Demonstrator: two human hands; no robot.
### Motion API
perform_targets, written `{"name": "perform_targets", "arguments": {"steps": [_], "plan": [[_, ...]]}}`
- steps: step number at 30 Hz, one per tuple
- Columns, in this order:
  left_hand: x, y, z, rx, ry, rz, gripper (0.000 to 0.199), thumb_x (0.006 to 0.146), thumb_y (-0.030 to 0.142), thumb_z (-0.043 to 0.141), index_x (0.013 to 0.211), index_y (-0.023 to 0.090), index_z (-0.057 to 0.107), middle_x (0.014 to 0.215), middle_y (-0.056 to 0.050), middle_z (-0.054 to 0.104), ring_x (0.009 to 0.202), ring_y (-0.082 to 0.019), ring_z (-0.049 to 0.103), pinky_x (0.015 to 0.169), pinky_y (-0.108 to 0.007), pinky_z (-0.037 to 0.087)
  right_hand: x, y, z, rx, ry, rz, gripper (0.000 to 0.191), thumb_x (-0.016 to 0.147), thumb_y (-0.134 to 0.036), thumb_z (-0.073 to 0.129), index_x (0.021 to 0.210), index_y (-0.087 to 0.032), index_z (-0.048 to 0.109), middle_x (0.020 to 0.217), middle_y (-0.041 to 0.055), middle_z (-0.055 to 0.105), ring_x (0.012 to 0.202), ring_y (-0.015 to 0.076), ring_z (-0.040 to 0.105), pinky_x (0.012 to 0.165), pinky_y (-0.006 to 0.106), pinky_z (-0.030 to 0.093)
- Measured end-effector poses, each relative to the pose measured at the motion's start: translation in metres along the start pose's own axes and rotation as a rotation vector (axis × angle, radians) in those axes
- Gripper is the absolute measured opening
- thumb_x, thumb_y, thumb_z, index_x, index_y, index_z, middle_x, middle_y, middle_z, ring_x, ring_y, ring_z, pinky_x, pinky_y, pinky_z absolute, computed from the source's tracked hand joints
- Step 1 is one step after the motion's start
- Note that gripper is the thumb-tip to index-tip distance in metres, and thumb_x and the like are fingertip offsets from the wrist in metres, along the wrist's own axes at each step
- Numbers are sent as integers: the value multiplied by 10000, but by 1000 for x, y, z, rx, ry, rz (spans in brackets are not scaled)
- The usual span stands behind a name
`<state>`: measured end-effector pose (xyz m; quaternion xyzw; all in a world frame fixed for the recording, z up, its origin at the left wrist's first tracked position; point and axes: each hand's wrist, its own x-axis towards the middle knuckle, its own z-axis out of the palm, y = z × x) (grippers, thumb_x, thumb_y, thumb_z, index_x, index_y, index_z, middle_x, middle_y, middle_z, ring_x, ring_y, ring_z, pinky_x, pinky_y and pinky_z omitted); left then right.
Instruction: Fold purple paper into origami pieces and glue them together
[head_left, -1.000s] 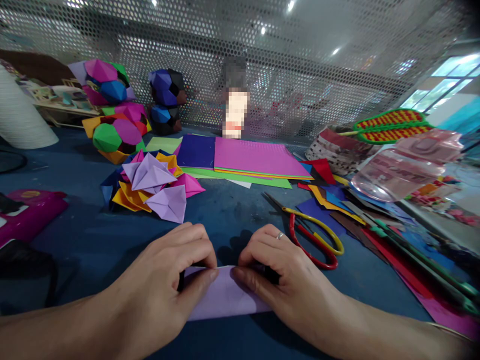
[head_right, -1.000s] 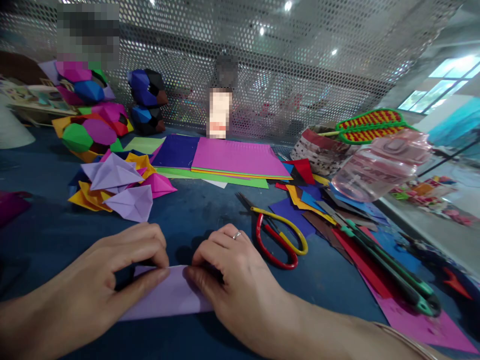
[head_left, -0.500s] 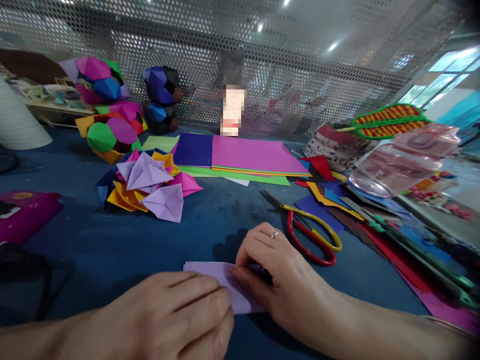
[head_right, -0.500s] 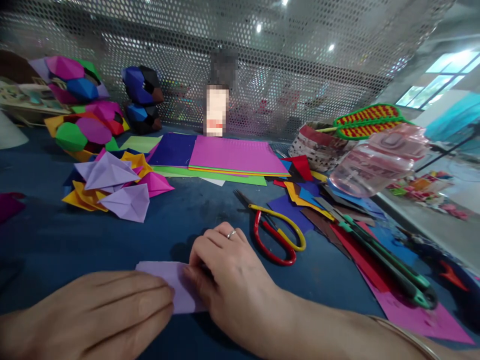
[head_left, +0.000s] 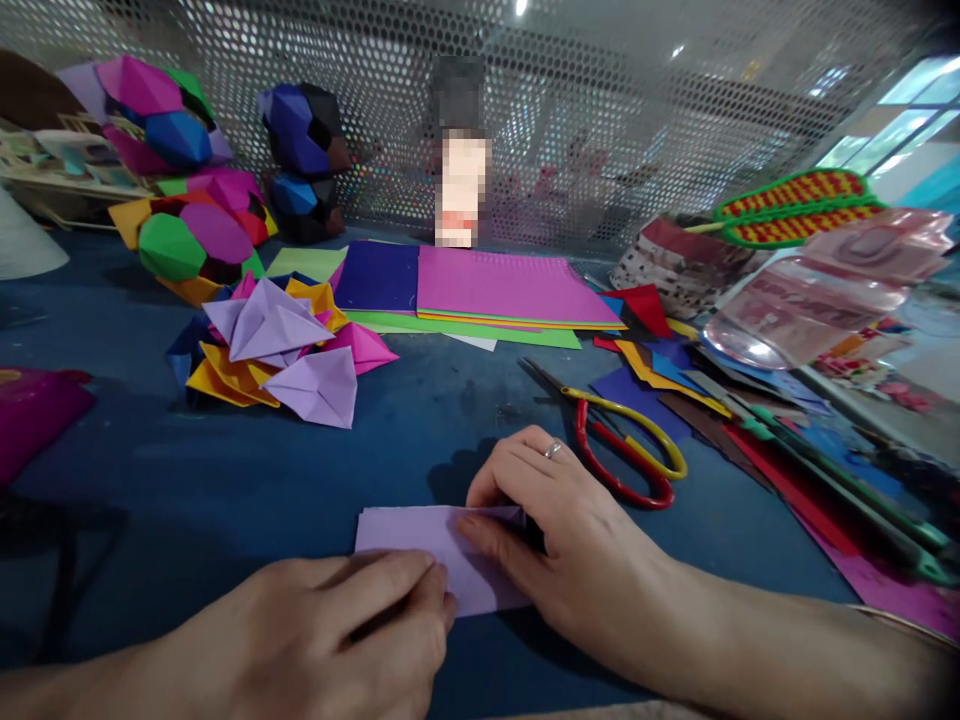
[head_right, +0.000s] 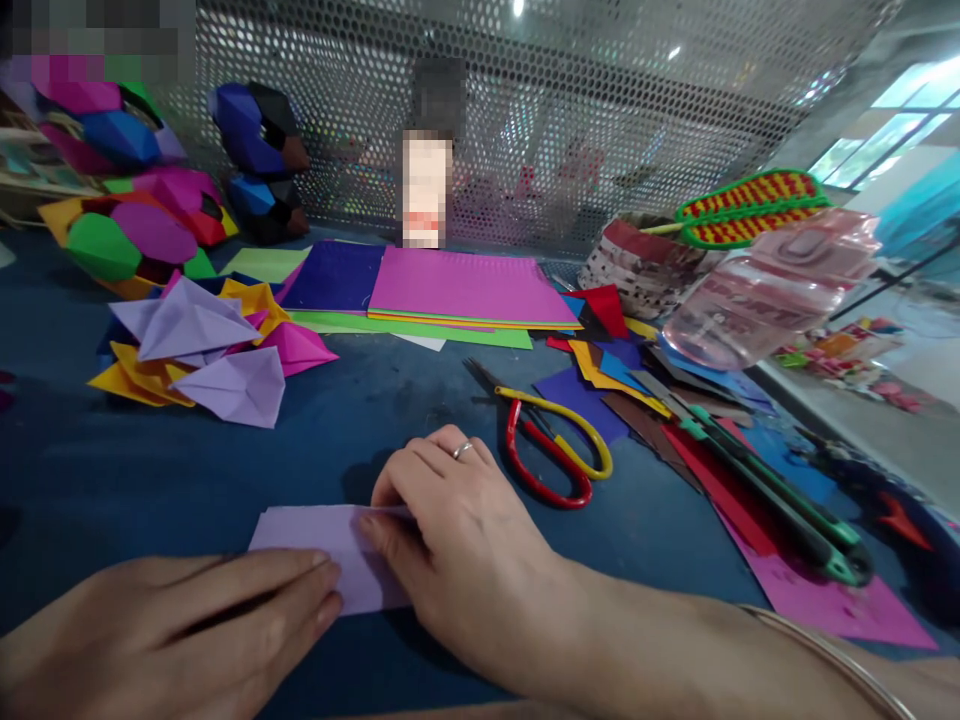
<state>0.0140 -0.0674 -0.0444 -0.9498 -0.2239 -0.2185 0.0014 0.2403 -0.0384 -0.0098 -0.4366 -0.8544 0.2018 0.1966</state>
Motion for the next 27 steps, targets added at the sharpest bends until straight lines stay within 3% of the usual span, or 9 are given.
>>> {"name": "perform_targets", "arguments": {"steps": [2,6,10,16,23,27], "plan": [[0,0,-1,4,-22,66,445,842,-17,343,968,235,687,1004,15,741,978,-143,659,780,-198,567,-1,-1,-1,31,5,12,63,881,-153,571,917,-199,550,933,26,608,916,185,505,819,341,403],[3,-3,-3,1,-15,102,431,855,-18,335,942,227,679,1027,23,737,1025,-159,651,801,-216,565,-7,-8,-2,41,-12,3,346,814,-186,627,1143,-194,519,1191,75,558,1098,232,481,961,412,389],[3,-4,-5,2,-97,121,459,834,-38,316,950,229,672,1072,17,727,1032,-162,653,789,-224,568,-12,-13,-1,-9,-57,-64,478,812,-229,618,1264,-158,480,1295,120,517,1183,273,453,999,460,383],[-1,-6,-4,18,-58,172,376,854,13,372,946,216,674,1045,2,737,974,-171,673,715,-227,574,-15,-9,-3,-46,-85,-51,581,832,-260,596,1377,-179,411,1376,132,481,1256,303,430,1043,511,379],[-7,-5,1,14,18,92,408,847,15,413,1099,219,661,1077,9,738,1018,-166,667,709,-211,583,-29,-3,-13,-73,-74,-41,632,826,-135,505,1430,-199,329,1408,132,464,1310,297,423,1073,506,400],[-3,-5,-1,25,18,110,421,840,15,398,1071,237,670,1042,10,748,969,-164,680,651,-223,577,-33,1,-17,-54,-82,-71,622,834,-96,478,1429,-205,336,1408,113,467,1318,266,420,1090,464,402]]}}
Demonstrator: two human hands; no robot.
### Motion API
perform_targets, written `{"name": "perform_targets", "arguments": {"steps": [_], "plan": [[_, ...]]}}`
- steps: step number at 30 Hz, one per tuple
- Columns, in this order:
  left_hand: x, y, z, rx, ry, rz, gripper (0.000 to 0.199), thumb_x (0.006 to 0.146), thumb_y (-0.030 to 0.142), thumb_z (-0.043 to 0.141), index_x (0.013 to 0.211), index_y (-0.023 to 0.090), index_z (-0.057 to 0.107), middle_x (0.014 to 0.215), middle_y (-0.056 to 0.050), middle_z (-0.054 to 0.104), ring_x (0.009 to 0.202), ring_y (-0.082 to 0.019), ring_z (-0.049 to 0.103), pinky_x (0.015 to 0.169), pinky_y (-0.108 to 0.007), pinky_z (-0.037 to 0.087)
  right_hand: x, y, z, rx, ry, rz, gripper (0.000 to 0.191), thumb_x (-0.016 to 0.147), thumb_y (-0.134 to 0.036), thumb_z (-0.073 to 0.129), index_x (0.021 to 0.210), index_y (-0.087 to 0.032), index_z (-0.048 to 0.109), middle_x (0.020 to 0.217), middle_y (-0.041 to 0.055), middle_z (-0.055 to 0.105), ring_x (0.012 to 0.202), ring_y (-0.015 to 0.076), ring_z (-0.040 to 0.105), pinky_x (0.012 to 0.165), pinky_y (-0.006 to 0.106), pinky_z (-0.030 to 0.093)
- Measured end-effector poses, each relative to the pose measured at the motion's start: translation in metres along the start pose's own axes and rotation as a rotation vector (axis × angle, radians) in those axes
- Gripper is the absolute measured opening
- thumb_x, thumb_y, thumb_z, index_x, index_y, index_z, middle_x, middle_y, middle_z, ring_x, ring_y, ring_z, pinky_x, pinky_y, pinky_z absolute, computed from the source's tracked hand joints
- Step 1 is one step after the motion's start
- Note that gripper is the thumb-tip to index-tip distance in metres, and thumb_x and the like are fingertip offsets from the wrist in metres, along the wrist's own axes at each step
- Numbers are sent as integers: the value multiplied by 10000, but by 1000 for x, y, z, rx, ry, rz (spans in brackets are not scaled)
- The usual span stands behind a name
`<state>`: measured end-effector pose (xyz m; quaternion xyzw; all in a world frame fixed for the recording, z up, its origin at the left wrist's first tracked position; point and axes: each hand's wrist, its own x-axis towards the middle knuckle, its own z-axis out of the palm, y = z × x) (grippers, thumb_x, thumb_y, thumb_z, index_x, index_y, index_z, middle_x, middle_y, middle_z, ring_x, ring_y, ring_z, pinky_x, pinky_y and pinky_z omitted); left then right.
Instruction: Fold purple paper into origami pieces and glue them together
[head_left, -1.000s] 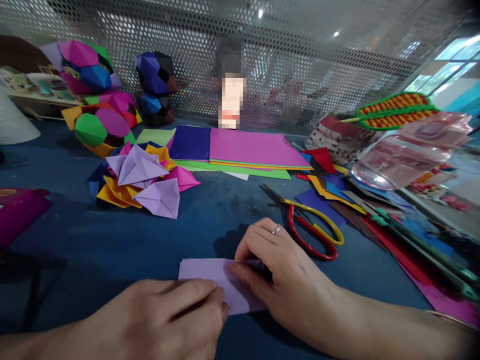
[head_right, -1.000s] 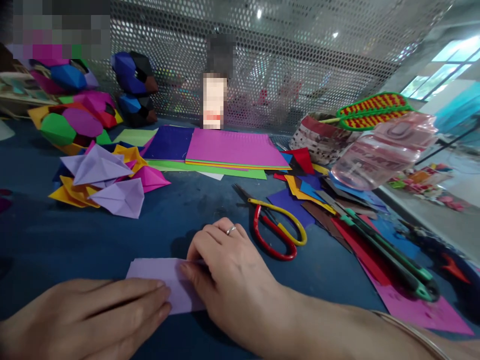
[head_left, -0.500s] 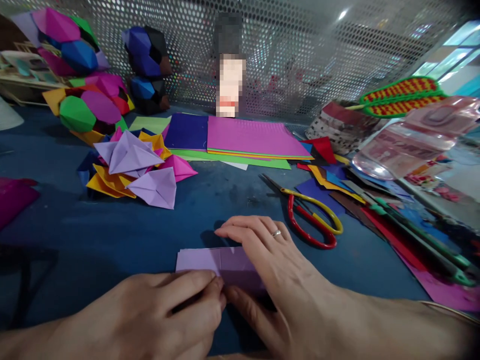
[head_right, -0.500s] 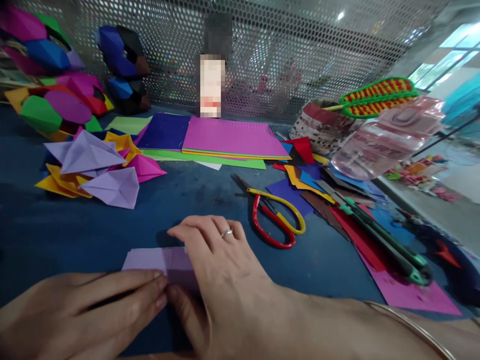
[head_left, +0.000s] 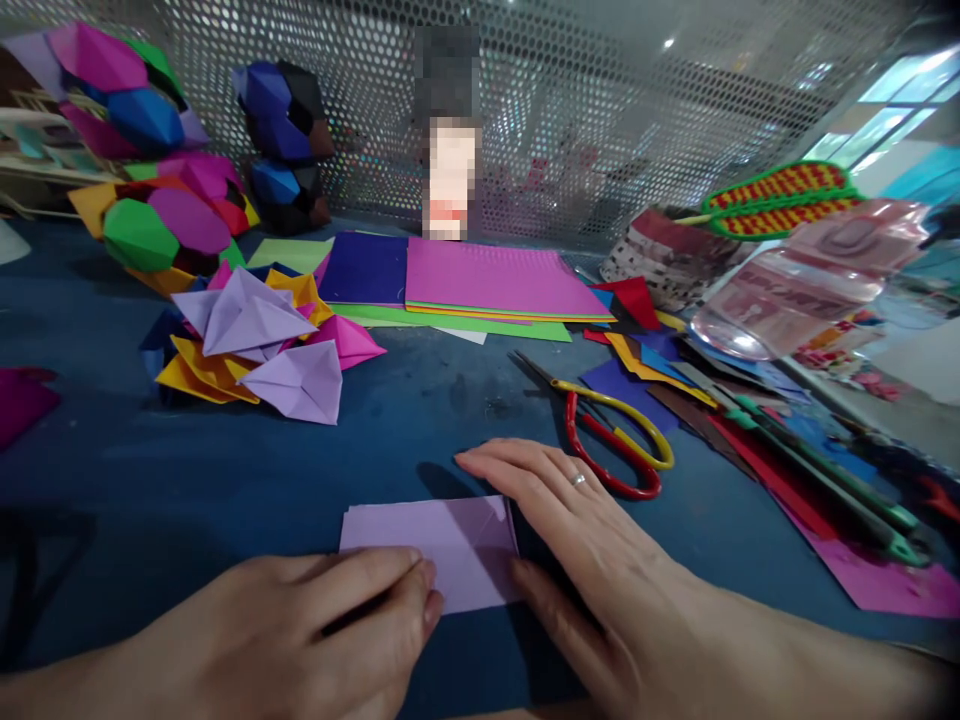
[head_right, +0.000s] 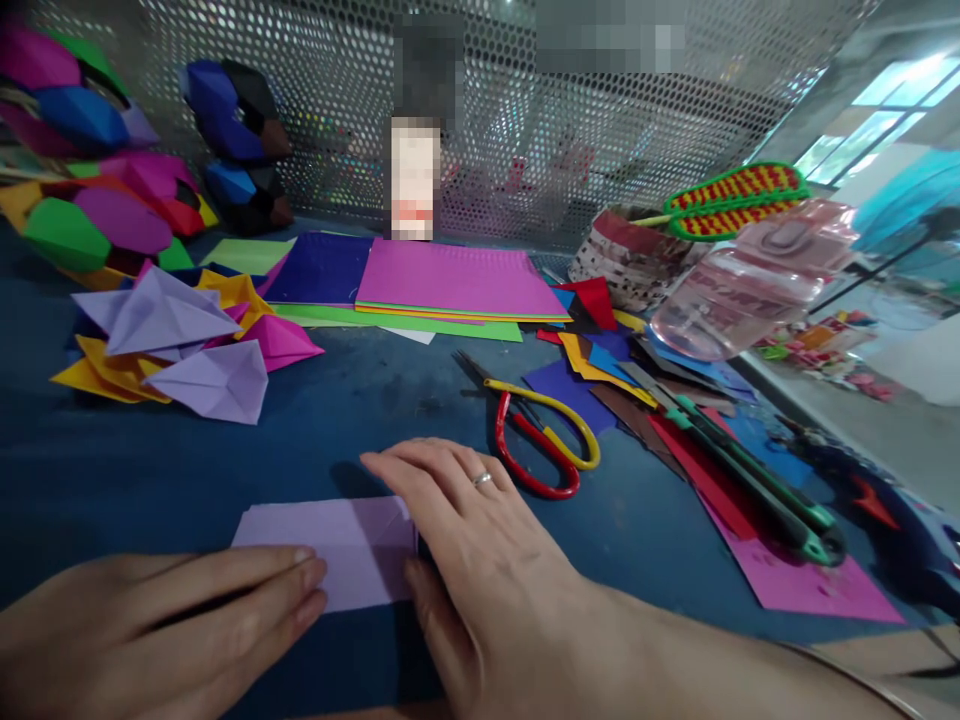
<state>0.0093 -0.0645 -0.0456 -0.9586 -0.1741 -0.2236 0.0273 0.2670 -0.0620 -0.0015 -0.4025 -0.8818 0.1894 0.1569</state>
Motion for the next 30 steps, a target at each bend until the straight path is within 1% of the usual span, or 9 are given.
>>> {"name": "perform_targets", "arguments": {"steps": [3,6,10,13,17,19,22,25,30], "plan": [[4,-2,-2,11,20,11,419,850,7,373,1049,222,673,1017,0,751,937,-167,684,642,-229,576,0,3,2,59,12,30,527,876,-124,474,1385,-234,396,1394,87,464,1301,225,430,1087,410,408],[6,-4,-4,1,25,20,389,882,37,369,1053,216,669,1013,-7,748,933,-172,684,682,-229,581,7,4,5,64,43,94,387,912,-288,561,1290,-243,487,1332,86,489,1237,224,466,1034,400,439],[9,-4,-8,-90,41,-22,334,910,120,394,1076,235,660,925,-11,746,848,-151,694,707,-200,569,25,-3,6,-55,47,123,455,729,-501,762,1020,-198,589,1131,88,568,1067,269,511,921,454,457],[13,-5,-13,-114,117,-151,292,904,119,441,1094,229,633,998,-15,731,913,-147,684,784,-196,547,36,-9,4,-90,25,110,409,689,-474,803,877,-190,576,962,54,592,912,234,524,833,417,455],[22,-13,-21,-200,133,-458,394,860,163,570,1244,248,538,1243,-33,626,1125,-181,599,939,-256,491,37,-13,5,36,23,107,301,745,-423,779,803,-190,598,824,16,613,794,178,537,721,314,429],[25,-18,-23,-349,66,-555,305,854,220,588,1157,261,594,1121,-9,665,993,-162,638,837,-236,512,36,-11,7,136,38,150,253,783,-413,748,760,-198,617,752,-8,609,734,151,535,660,275,406],[29,-23,-26,-533,-56,-722,119,866,257,550,851,243,668,766,39,653,689,-116,605,610,-202,451,34,-7,8,297,87,257,218,796,-390,734,736,-202,641,698,-27,587,668,123,519,579,236,375],[32,-24,-26,-646,-87,-886,244,856,340,543,668,196,603,598,47,521,573,-102,484,521,-199,347,34,-3,6,506,136,350,239,795,-391,723,727,-180,633,666,-33,578,623,103,505,532,211,364],[34,-25,-24,-816,-133,-1011,390,829,486,551,608,170,492,573,52,384,548,-91,368,501,-197,263,34,0,4,714,196,393,274,782,-382,727,685,-159,599,652,-30,589,618,93,510,559,202,398]]}}
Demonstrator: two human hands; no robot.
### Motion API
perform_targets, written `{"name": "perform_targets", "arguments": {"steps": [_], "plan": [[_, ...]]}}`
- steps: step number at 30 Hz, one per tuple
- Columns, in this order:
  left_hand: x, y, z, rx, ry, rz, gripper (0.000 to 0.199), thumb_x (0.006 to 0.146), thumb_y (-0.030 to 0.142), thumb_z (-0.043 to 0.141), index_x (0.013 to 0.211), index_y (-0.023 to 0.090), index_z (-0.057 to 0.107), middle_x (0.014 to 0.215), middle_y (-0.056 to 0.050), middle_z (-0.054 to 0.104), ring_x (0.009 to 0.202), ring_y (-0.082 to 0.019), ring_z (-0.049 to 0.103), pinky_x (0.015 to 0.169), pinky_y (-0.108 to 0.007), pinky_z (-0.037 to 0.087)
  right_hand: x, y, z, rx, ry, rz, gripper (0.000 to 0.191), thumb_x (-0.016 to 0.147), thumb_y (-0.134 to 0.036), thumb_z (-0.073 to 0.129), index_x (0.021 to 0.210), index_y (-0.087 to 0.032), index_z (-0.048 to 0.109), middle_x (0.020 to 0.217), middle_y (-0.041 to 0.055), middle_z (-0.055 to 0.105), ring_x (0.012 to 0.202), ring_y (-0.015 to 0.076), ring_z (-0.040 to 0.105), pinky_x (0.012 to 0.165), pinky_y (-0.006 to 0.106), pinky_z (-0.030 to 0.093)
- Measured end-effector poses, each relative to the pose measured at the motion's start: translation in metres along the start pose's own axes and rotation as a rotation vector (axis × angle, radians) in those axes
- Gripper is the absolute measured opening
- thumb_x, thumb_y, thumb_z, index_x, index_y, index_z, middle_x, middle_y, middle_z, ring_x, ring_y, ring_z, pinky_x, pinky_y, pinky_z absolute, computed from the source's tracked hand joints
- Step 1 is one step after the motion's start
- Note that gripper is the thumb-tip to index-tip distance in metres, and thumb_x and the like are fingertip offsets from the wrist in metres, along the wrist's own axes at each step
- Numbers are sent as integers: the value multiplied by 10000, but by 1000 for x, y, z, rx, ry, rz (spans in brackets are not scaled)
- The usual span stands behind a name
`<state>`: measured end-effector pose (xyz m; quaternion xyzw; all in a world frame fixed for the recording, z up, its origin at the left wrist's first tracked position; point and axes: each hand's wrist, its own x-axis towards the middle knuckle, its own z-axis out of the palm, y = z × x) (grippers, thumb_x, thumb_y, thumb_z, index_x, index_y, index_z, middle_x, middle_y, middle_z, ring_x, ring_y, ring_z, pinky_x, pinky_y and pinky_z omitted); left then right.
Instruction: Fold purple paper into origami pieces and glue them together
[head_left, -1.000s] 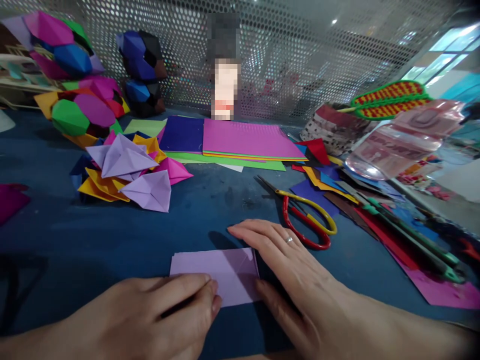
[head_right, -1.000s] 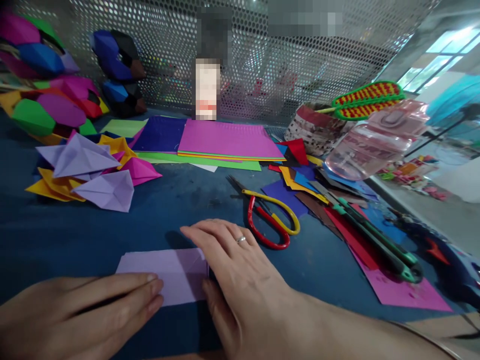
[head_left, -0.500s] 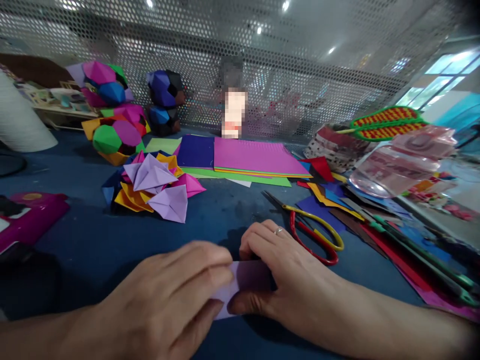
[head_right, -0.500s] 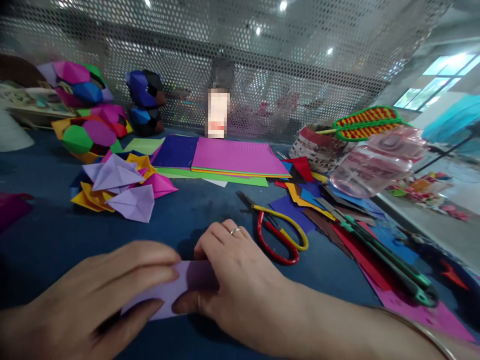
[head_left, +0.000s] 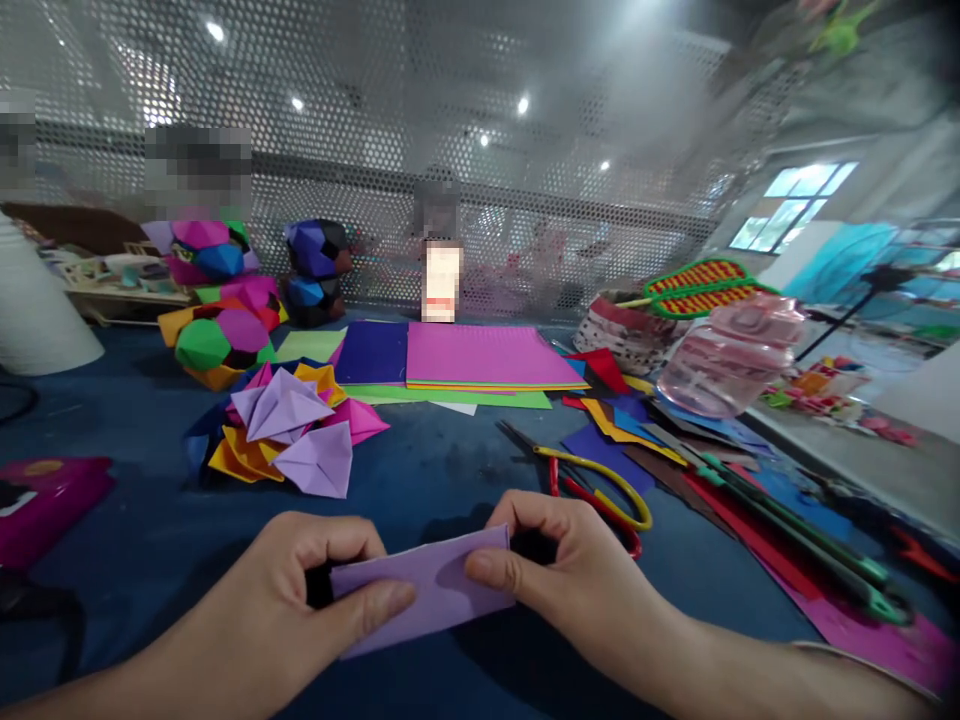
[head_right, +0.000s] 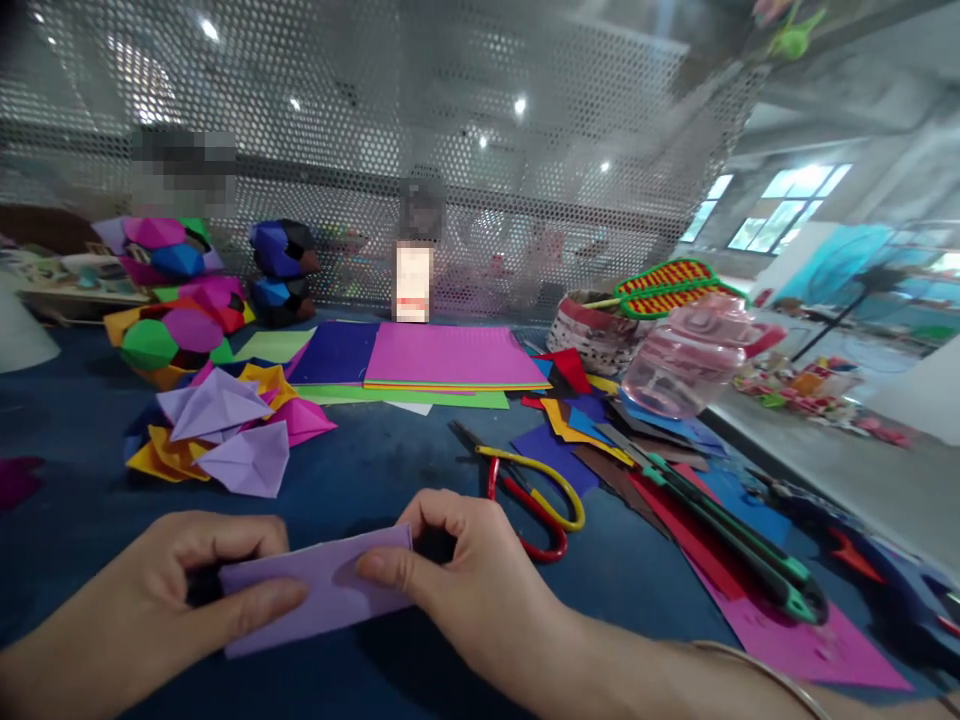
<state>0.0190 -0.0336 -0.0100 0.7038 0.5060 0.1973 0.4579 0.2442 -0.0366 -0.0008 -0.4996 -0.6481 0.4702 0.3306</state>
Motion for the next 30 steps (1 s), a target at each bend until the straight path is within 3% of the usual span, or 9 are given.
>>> {"name": "perform_targets", "arguments": {"steps": [4,11,19,30], "plan": [[-1,-1,2,-19,16,-8,428,811,538,546,596,172,484,561,47,391,542,-96,375,500,-203,255,-1,1,1,-8,6,-7,215,800,-311,700,683,-162,600,667,-23,601,640,100,522,578,206,405],[0,-3,1,19,9,-31,471,800,588,549,581,173,498,574,41,426,560,-104,425,510,-210,299,-4,2,1,-75,5,-18,223,835,-364,662,730,-168,649,706,-11,620,672,110,540,595,216,403],[0,-9,0,71,-2,-2,472,811,581,548,578,178,470,589,42,421,566,-103,424,516,-211,308,-6,1,1,-105,18,-66,164,839,-290,661,723,-177,690,706,-13,617,684,111,555,625,222,418],[-1,-9,0,48,-1,15,499,818,596,535,566,179,429,581,46,383,558,-101,397,514,-217,294,-4,-2,1,39,-40,43,137,806,-248,675,703,-159,683,675,-19,636,652,99,561,614,199,437]]}}
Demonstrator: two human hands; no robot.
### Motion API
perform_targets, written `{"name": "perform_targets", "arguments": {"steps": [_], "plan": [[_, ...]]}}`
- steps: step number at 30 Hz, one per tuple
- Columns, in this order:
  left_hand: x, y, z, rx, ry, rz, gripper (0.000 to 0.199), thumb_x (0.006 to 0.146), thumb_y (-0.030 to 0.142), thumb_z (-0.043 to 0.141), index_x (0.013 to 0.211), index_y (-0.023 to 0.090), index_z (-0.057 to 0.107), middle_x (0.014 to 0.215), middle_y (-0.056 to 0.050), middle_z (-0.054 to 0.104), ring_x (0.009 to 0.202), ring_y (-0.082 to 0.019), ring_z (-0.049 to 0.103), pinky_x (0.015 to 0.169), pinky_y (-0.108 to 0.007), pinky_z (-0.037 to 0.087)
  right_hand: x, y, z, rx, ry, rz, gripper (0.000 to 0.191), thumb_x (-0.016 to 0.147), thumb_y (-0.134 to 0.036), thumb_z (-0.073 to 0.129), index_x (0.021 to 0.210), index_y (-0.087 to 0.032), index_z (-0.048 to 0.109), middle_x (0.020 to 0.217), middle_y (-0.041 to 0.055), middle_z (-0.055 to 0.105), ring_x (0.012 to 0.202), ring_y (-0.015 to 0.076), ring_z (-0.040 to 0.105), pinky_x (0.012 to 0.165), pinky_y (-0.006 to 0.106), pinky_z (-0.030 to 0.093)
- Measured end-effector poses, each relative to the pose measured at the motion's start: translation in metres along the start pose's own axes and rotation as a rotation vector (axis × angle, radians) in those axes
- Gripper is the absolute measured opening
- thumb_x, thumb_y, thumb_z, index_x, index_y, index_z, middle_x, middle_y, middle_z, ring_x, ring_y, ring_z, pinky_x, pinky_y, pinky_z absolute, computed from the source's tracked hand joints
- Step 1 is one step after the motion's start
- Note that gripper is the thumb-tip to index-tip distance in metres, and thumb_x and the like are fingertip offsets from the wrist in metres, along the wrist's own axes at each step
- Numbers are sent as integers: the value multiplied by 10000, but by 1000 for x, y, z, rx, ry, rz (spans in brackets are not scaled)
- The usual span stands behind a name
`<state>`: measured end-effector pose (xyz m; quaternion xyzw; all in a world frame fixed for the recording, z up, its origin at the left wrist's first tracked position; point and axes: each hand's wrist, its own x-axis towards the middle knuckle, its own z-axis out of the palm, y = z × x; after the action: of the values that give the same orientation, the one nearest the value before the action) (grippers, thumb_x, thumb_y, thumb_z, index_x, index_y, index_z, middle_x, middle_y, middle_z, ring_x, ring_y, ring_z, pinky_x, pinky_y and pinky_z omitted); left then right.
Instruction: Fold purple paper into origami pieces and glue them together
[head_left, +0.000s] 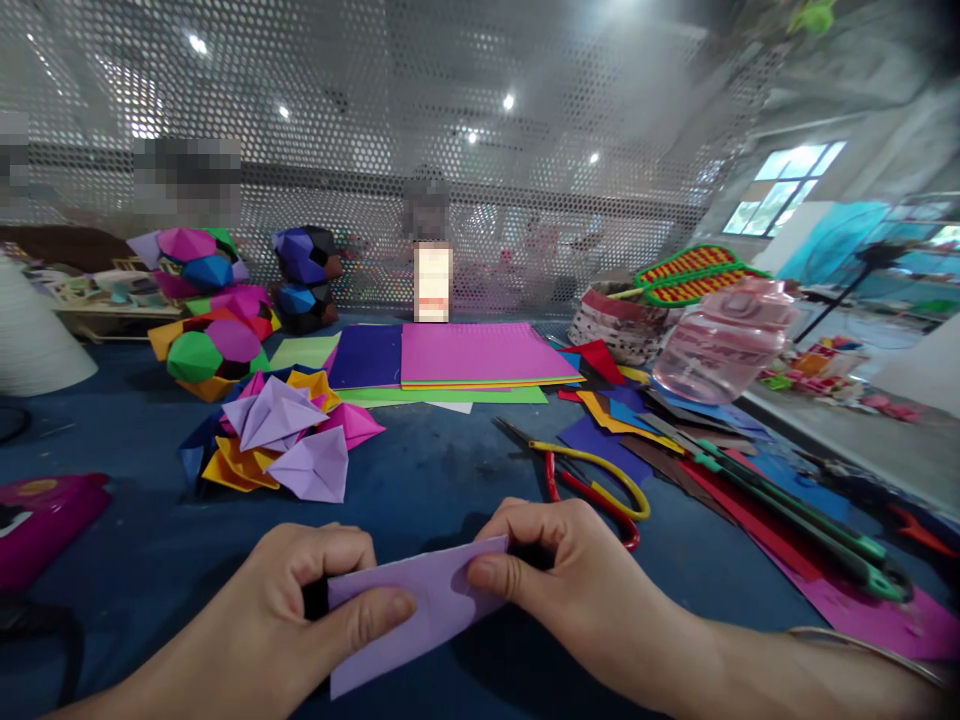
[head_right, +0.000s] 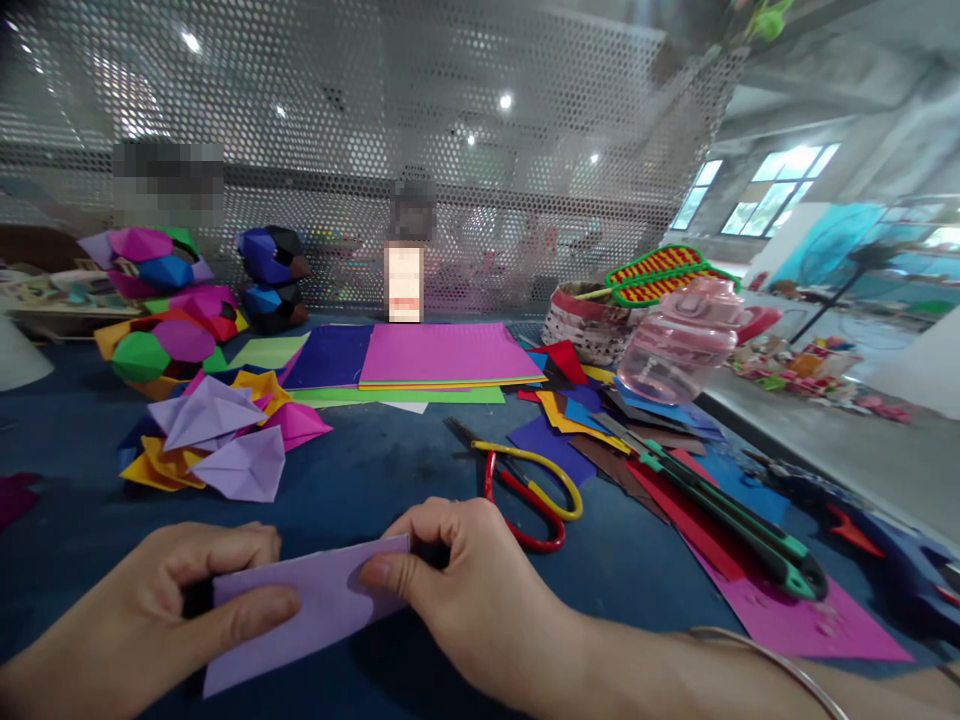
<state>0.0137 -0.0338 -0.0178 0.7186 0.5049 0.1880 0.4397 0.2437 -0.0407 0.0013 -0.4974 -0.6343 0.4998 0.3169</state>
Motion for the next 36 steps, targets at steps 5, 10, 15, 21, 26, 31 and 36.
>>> {"name": "perform_targets", "arguments": {"steps": [5,10,15,21,26,31,36], "plan": [[0,3,-1,-16,-17,19,507,850,592,486,564,178,429,593,41,383,562,-102,407,521,-219,302,-2,3,1,-79,-37,-18,199,862,-333,620,762,-165,653,686,-20,604,651,102,515,585,206,404],[-2,6,-1,39,15,60,491,864,542,501,547,173,433,604,40,408,577,-98,424,550,-217,320,-3,5,1,-243,-26,-87,200,893,-335,576,784,-182,643,694,-25,588,658,103,507,586,214,386],[-3,3,-1,117,-13,104,476,881,516,484,549,176,459,605,39,432,597,-103,435,575,-223,330,0,3,1,-172,-2,-14,243,816,-403,677,725,-180,645,666,-34,600,638,97,507,551,202,369],[0,2,2,212,-8,129,467,881,510,505,557,177,456,596,39,459,634,-112,466,596,-234,340,0,0,2,-163,85,-19,150,772,-275,723,656,-183,696,671,-27,631,656,100,548,608,213,405],[1,4,4,273,4,189,466,895,493,491,556,178,442,580,37,465,612,-112,462,576,-240,334,-3,0,1,-198,65,-94,133,815,-244,679,694,-200,714,685,-26,641,680,108,567,636,229,414],[-1,5,4,321,22,242,452,925,442,467,561,178,419,581,32,477,619,-115,473,573,-241,337,-4,2,1,-295,1,-112,176,881,-303,609,754,-197,669,702,-23,644,656,109,555,598,233,401],[-4,6,9,443,46,399,400,957,334,435,589,175,431,589,25,495,612,-119,468,605,-271,329,-4,4,3,-533,-1,-268,111,874,-167,572,775,-196,611,751,-6,609,736,134,541,646,255,391]]}}
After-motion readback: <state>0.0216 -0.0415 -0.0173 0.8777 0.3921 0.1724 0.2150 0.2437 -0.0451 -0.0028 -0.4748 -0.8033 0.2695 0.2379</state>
